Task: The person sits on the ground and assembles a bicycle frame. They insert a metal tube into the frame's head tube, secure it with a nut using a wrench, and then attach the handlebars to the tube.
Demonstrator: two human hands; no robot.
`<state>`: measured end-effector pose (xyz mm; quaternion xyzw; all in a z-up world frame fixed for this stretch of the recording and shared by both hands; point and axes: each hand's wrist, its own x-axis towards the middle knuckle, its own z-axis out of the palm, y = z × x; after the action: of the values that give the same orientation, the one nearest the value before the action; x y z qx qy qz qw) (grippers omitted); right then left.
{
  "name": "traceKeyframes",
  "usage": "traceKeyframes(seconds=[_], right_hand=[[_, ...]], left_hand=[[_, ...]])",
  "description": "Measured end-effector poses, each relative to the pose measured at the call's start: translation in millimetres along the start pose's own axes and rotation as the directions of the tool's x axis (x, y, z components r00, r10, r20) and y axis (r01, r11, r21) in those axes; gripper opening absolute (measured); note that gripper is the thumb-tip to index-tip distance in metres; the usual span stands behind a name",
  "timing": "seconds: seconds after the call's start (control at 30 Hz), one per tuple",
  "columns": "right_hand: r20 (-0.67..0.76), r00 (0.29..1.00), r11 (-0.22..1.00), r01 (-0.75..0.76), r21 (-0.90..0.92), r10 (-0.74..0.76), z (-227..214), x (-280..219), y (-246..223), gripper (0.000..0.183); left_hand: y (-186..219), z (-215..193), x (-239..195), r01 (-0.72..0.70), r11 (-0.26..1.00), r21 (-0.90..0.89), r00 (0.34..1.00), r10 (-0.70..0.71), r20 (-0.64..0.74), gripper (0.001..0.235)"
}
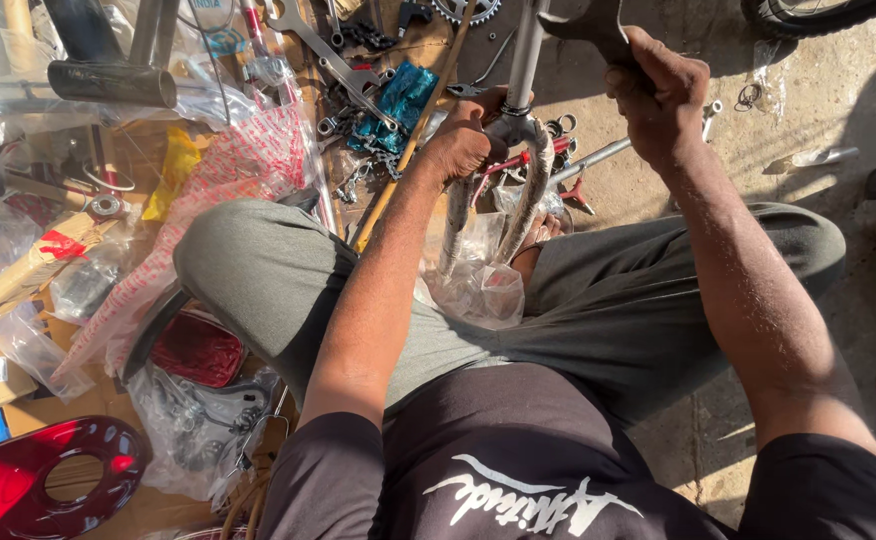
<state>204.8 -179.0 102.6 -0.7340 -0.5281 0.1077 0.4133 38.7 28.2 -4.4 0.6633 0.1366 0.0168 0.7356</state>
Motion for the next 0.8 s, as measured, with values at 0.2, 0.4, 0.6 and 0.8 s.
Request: traceKeyframes(seconds=[0.2,0.4,0.6,0.8], right_hand=[[0.067,0.99,0.992,0.125,0.021,-0.126,-12,7,-7,0.019],[0.185,0.958,0.915,0.268,-0.301,-0.22,-14,6,-18,0.026],[0.121,0.974,0.967,0.207,-0.149,-0.19,8,-14,-9,0.025],[-0.065,0.994,0.996,-0.088,-0.023,0.087,0,-23,-18,0.023]], left_hand=[[18,-3,-14,0.127,0.984,0.128,0.992,-0.128,0.003,0.072],[12,-4,-13,0.09,0.995,0.04,0.996,-0.089,-0.03,0.077],[-25,-7,-12,-0.06,0.927,0.369,0.998,0.047,0.044,0.058],[-7,12,-34,-0.218,0.935,0.281,0.927,0.288,-0.24,0.058]])
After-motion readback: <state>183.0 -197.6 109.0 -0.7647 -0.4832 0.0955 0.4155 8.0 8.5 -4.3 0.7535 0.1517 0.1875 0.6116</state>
